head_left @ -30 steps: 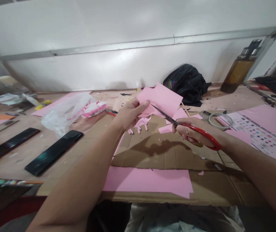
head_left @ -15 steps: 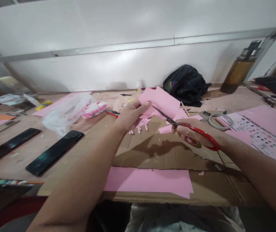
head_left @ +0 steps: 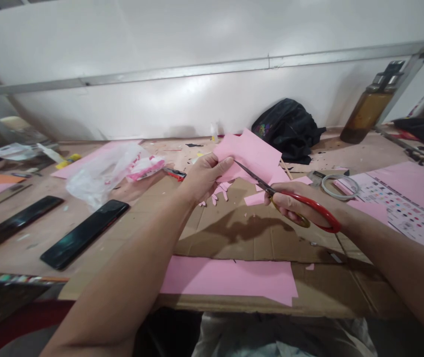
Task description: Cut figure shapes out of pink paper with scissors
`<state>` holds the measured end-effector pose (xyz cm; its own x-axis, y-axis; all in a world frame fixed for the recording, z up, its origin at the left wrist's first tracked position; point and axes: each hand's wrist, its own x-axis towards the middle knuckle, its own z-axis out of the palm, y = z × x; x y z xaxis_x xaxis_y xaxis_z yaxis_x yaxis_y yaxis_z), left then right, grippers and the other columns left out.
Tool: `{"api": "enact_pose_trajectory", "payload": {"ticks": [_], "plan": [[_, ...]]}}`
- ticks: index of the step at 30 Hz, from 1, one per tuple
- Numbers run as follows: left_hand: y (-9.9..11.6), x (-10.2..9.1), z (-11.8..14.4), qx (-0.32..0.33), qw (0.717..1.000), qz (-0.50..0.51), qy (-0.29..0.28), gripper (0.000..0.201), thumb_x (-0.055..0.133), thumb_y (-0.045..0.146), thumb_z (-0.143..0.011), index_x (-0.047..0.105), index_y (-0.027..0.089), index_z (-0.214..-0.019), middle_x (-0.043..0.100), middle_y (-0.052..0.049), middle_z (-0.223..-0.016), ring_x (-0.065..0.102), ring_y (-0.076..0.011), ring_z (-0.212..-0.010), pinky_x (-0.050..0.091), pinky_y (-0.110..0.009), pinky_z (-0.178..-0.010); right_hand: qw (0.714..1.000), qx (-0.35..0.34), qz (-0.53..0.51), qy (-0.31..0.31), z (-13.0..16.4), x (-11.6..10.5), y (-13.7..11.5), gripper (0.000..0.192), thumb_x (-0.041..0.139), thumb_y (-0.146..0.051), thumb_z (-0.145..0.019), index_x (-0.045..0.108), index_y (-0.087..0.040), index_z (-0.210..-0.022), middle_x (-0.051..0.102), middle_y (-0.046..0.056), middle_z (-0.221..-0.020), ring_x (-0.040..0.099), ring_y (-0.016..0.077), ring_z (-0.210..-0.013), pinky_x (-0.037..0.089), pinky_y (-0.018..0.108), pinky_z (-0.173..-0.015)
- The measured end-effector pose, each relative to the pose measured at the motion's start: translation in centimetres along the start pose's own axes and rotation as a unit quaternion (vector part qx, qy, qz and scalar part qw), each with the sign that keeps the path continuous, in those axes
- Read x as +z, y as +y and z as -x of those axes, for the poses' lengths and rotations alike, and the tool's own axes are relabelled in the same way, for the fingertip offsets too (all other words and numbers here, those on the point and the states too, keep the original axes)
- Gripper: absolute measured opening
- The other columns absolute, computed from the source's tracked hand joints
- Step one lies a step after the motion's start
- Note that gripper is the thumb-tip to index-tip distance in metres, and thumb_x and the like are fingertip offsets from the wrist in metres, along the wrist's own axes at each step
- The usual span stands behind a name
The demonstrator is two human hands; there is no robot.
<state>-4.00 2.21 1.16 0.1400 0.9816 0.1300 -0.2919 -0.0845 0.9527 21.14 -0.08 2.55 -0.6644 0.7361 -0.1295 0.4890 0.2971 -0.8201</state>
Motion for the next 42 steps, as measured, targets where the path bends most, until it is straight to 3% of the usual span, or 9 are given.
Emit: {"api": "enact_pose_trajectory", "payload": {"ticks": [12,18,26,32,37,42], "plan": [[0.0,0.0,0.0,0.009,1.000,0.010,-0.012,0.036,0.094,0.039,-0.061,0.072,0.013,-0.072,0.069,-0.001,-0.066,0.061,-0.0099,-0.061,0.053,-0.022,-0.061,1.000,-0.006,-0.010,0.007,-0.1,0.1,0.7,0.047,0.051,-0.065,-0.093,0.058,-0.019,-0.090,0.046,-0.003,-0.069,0.043,0.0092,-0.054,0.033,0.022,-0.045],[0.0,-0.3,-0.2,0.015,0.999,0.020,-0.020,0.034,0.090,0.037,-0.069,0.066,0.014,-0.062,0.056,0.004,-0.052,0.047,-0.0047,-0.045,0.042,-0.018,-0.046,1.000,-0.001,-0.022,0.017,-0.1,0.2,0.7,0.049,0.051,-0.067,-0.093,0.058,-0.018,-0.093,0.046,-0.003,-0.068,0.041,0.0088,-0.052,0.032,0.021,-0.042],[0.0,0.3,0.0,0.029,0.999,0.017,0.000,0.033,0.094,0.038,-0.061,0.070,0.015,-0.066,0.061,0.003,-0.057,0.054,-0.0081,-0.051,0.047,-0.021,-0.052,0.999,0.015,-0.051,0.000,0.0,0.3,0.6,0.057,0.048,-0.074,-0.090,0.057,-0.019,-0.096,0.047,-0.002,-0.067,0.041,0.0102,-0.050,0.034,0.024,-0.042],[0.3,1.0,0.5,0.009,0.999,-0.012,0.036,0.030,0.090,0.038,-0.067,0.069,0.017,-0.064,0.062,0.002,-0.056,0.060,-0.0115,-0.055,0.049,-0.024,-0.054,0.998,0.005,-0.058,0.005,-0.2,0.4,1.0,0.056,0.045,-0.074,-0.092,0.057,-0.019,-0.098,0.049,-0.001,-0.070,0.045,0.0112,-0.052,0.035,0.024,-0.042],[-0.1,0.8,0.5,0.006,0.999,-0.005,0.036,0.031,0.091,0.040,-0.065,0.073,0.016,-0.072,0.070,-0.001,-0.066,0.062,-0.0115,-0.059,0.051,-0.024,-0.056,0.998,0.005,-0.054,0.006,-0.1,0.4,0.6,0.054,0.046,-0.073,-0.092,0.054,-0.020,-0.091,0.049,-0.002,-0.068,0.045,0.0107,-0.052,0.035,0.025,-0.044],[-0.4,0.4,0.4,-0.004,0.999,-0.024,0.030,0.035,0.090,0.046,-0.066,0.071,0.016,-0.070,0.066,0.000,-0.060,0.057,-0.0110,-0.050,0.047,-0.024,-0.046,0.999,0.020,-0.046,0.003,0.0,0.4,0.2,0.057,0.047,-0.076,-0.089,0.053,-0.020,-0.091,0.049,-0.002,-0.069,0.045,0.0109,-0.054,0.036,0.025,-0.045]]}}
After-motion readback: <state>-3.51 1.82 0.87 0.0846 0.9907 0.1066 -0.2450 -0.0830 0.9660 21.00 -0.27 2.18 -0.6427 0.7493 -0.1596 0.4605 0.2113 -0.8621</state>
